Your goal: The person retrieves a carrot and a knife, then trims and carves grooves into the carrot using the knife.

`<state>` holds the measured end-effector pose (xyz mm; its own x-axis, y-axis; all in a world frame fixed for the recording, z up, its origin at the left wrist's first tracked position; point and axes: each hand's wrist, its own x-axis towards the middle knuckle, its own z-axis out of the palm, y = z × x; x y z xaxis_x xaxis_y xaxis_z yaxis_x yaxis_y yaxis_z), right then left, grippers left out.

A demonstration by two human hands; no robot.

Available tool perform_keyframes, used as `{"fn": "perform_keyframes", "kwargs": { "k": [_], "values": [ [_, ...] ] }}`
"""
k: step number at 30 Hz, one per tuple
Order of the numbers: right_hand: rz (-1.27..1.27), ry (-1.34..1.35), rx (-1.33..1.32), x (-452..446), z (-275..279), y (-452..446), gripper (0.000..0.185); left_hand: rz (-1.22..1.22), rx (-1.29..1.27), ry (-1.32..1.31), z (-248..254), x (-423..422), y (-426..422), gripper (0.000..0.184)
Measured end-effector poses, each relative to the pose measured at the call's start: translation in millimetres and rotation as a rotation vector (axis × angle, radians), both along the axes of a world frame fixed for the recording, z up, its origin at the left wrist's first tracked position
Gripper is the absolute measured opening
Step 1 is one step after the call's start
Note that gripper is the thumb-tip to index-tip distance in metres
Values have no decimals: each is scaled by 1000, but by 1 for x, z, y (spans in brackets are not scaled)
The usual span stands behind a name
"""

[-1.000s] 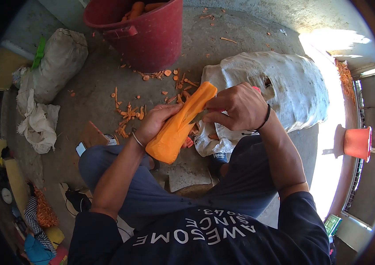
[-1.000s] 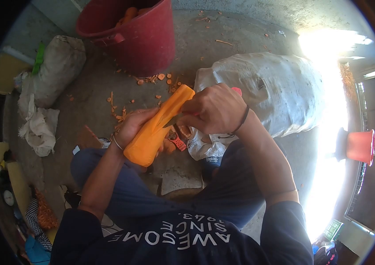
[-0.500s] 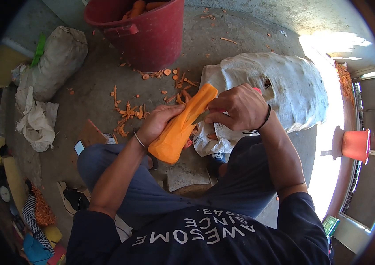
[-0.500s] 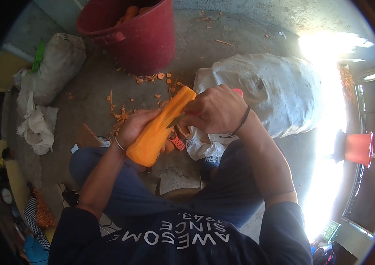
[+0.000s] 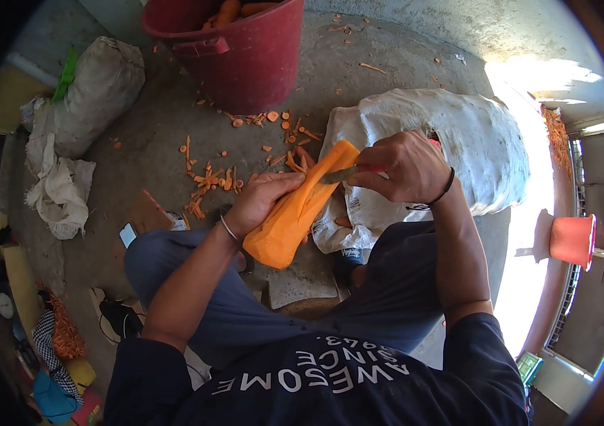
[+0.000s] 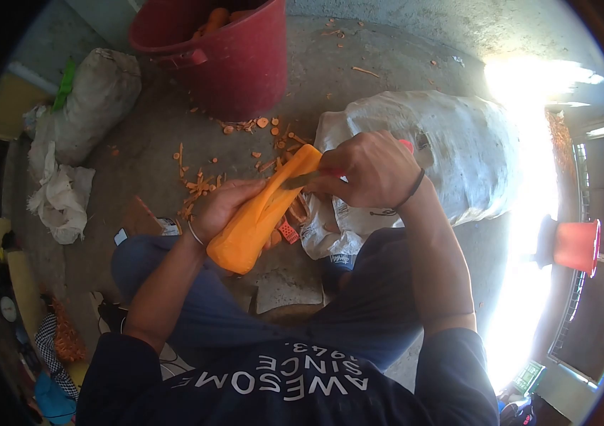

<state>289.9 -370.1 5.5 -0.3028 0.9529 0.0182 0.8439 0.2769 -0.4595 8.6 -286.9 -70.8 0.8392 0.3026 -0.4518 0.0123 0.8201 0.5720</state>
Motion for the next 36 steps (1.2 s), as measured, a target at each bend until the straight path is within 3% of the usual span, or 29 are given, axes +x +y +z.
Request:
{"fn": "perform_keyframes", "kwargs": {
  "k": [8, 10, 11, 13, 14, 15, 17, 23, 36],
  "values": [
    [-64, -62, 34, 14, 13, -2, 30, 5, 58, -50, 10, -2, 9, 41],
    [-125, 216, 25, 12, 5, -3, 37, 88, 101, -80, 17, 3, 5, 40],
    [-119, 216, 32, 9, -3, -2, 37, 170, 134, -107, 20, 5, 2, 40],
    [-295, 603, -122, -7, -19, 1, 44, 279, 232, -123, -1, 7, -1, 41],
    [-380, 793, -325, -18, -19, 2, 45, 382, 321, -138, -14, 7, -2, 43],
    [-379, 797, -324, -31, -21, 1, 45, 381, 323, -135, -18, 9, -2, 43],
    [-452, 1137, -550, -55, -24, -4, 45, 602, 470, -108, -23, 14, -2, 45],
    [-452, 1175, -604, -86, -24, -8, 51, 714, 793, -1, -16, 17, 3, 49],
    [-410, 1212, -604, -93, -32, -14, 53, 740, 928, 48, -21, 24, -5, 45]
  ]
}}
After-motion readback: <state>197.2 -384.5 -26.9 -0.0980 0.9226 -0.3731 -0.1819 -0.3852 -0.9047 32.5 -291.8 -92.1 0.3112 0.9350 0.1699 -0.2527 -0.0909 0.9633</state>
